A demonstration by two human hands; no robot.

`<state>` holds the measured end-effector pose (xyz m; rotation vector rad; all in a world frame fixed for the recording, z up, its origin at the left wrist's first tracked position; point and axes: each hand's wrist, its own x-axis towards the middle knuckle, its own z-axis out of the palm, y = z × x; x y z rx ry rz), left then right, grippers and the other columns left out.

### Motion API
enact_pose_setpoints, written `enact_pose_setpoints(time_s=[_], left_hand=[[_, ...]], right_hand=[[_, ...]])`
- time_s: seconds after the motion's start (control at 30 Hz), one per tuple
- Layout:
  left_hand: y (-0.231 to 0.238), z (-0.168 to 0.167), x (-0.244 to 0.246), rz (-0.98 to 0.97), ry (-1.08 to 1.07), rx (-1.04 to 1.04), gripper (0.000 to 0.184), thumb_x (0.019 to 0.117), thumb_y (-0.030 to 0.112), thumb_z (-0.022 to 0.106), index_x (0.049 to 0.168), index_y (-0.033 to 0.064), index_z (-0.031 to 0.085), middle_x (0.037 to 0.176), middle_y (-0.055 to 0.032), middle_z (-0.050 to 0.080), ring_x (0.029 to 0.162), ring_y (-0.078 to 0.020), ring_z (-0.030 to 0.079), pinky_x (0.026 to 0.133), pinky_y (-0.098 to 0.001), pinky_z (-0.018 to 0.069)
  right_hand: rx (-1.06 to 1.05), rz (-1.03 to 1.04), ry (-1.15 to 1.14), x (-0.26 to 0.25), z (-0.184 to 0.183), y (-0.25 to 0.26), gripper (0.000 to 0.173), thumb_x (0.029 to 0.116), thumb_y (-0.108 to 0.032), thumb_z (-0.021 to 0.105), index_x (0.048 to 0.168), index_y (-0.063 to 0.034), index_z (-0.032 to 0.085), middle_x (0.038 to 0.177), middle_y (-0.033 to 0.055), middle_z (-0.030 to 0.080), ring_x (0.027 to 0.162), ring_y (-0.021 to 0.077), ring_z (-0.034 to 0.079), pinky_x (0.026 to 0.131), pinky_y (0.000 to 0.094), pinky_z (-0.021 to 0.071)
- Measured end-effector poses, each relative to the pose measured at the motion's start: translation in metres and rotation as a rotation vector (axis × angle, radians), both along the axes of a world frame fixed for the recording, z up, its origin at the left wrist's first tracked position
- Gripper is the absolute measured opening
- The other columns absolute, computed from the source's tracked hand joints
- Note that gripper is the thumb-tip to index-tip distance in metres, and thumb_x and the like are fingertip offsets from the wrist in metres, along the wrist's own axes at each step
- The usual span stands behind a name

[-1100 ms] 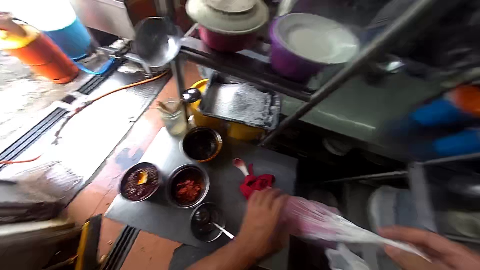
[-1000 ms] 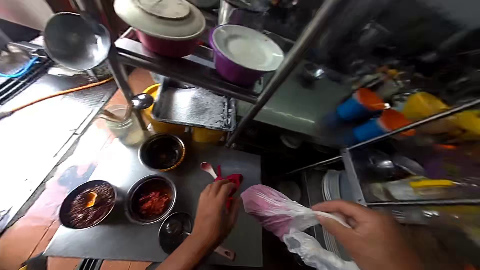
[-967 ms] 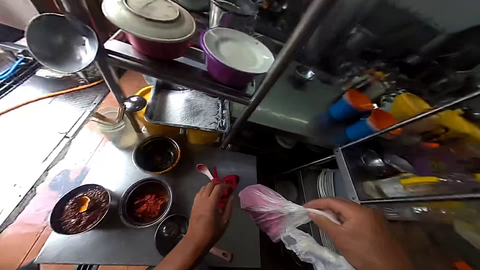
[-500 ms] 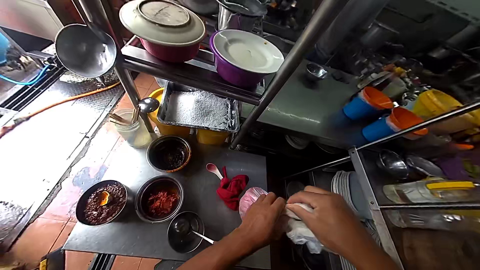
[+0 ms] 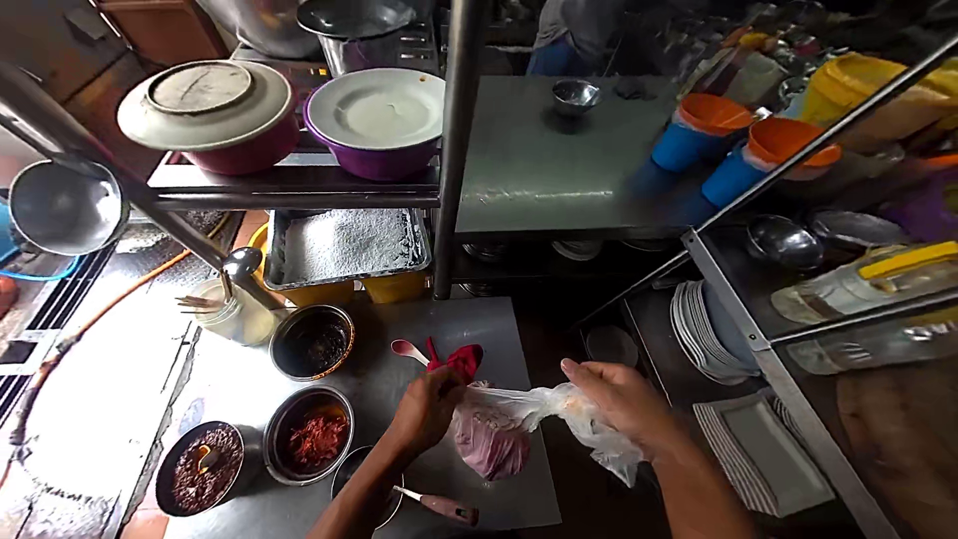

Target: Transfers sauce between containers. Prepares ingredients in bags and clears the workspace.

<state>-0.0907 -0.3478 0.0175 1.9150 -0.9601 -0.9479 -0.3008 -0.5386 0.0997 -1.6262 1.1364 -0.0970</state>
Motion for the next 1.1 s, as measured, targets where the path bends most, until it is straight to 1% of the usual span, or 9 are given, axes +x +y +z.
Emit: enact_pose_setpoints(time_s=[0.17,0.3,0.43,0.53,0.63,0.73,0.87,0.97,1.1], left_hand=[[0.012,0.031,0.018,0.157,-0.111,-0.002,0.019,0.1043,0.02,0.057,0.107,0.0031,0.066,0.093,-0.0085,0.067,0.081,-0.0185,0.065,0.076,-0.0411,0.0558],[-0.004,0.073,-0.065,-0.136,0.178,-0.083,0.063,0.0993,0.039,0.062,0.143,-0.0032,0.048,0.135,-0.0183,0.06,0.115,-0.0214,0.066,0.099,-0.0407,0.0562],[-0.02,0.064,-0.073,0.129,0.326,-0.15,0.034,0.1083,0.028,0.045,0.096,0.005,0.067,0.078,-0.0005,0.068,0.073,-0.0083,0.067,0.071,-0.0303,0.0585],[-0.015,0.066,-0.064,0.063,0.401,-0.131,0.039,0.1086,0.029,0.04,0.095,0.0068,0.068,0.081,0.0011,0.069,0.079,-0.008,0.068,0.076,-0.0314,0.0584],[-0.017,0.068,-0.058,0.405,0.591,-0.195,0.037,0.1103,0.022,0.039,0.101,-0.0034,0.064,0.087,-0.0084,0.072,0.083,-0.0162,0.072,0.076,-0.036,0.0619],[-0.018,0.07,-0.043,0.739,0.774,-0.234,0.033,0.112,0.019,0.039,0.116,-0.0081,0.056,0.098,-0.0194,0.072,0.088,-0.0278,0.074,0.078,-0.0432,0.0635],[-0.001,0.068,-0.05,0.838,0.932,-0.287,0.021,0.109,0.01,0.04,0.117,-0.0034,0.054,0.101,-0.0191,0.069,0.09,-0.0295,0.072,0.08,-0.0457,0.0615],[0.034,0.059,-0.06,0.513,0.803,-0.276,0.023,0.0962,0.009,0.036,0.107,0.0044,0.055,0.097,-0.0113,0.07,0.091,-0.0252,0.071,0.08,-0.0455,0.06],[0.031,0.082,-0.041,-0.048,0.1,-0.066,0.099,0.082,0.054,0.075,0.157,0.0061,0.032,0.152,-0.0124,0.049,0.137,-0.0254,0.052,0.107,-0.0473,0.0506]], right_hand=[[0.317,0.015,-0.198,-0.006,-0.001,0.008,0.029,0.1041,-0.019,0.058,0.078,-0.0074,0.062,0.064,0.0013,0.061,0.056,0.0079,0.058,0.054,0.0245,0.051],[0.411,-0.229,-0.407,0.03,-0.015,0.053,0.037,0.1105,-0.03,0.044,0.099,-0.0035,0.068,0.077,0.0064,0.068,0.071,0.0143,0.068,0.068,0.0325,0.0596],[0.184,0.01,-0.529,0.016,-0.022,0.064,0.044,0.0977,-0.037,0.063,0.125,-0.003,0.06,0.091,0.0018,0.069,0.077,0.0113,0.067,0.066,0.0285,0.0578],[-0.007,0.092,-0.539,0.003,-0.032,0.062,0.037,0.0931,-0.029,0.073,0.12,-0.0041,0.065,0.093,0.0011,0.069,0.081,0.0107,0.066,0.072,0.0267,0.0583],[0.083,-0.155,-0.66,-0.006,-0.039,0.052,0.02,0.102,-0.016,0.055,0.102,-0.0029,0.069,0.093,0.0041,0.07,0.087,0.0126,0.068,0.08,0.0326,0.0584],[0.484,-0.591,-0.833,-0.023,-0.035,0.038,0.034,0.1117,-0.017,0.03,0.113,0.0021,0.058,0.101,0.0149,0.072,0.094,0.0241,0.073,0.09,0.0418,0.0605],[0.677,-0.894,-1.05,-0.022,-0.035,0.041,0.043,0.1138,-0.024,0.023,0.109,0.0009,0.059,0.093,0.0151,0.073,0.085,0.0237,0.076,0.08,0.0385,0.0645],[0.686,-0.904,-1.021,-0.008,-0.021,0.054,0.045,0.1131,-0.031,0.025,0.102,-0.0068,0.061,0.083,0.0077,0.07,0.075,0.0165,0.072,0.068,0.0349,0.0625],[0.685,-0.618,-0.831,0.011,0.003,0.069,0.039,0.1127,-0.03,0.033,0.102,-0.0081,0.063,0.075,0.0064,0.066,0.064,0.0128,0.066,0.059,0.0291,0.0588]])
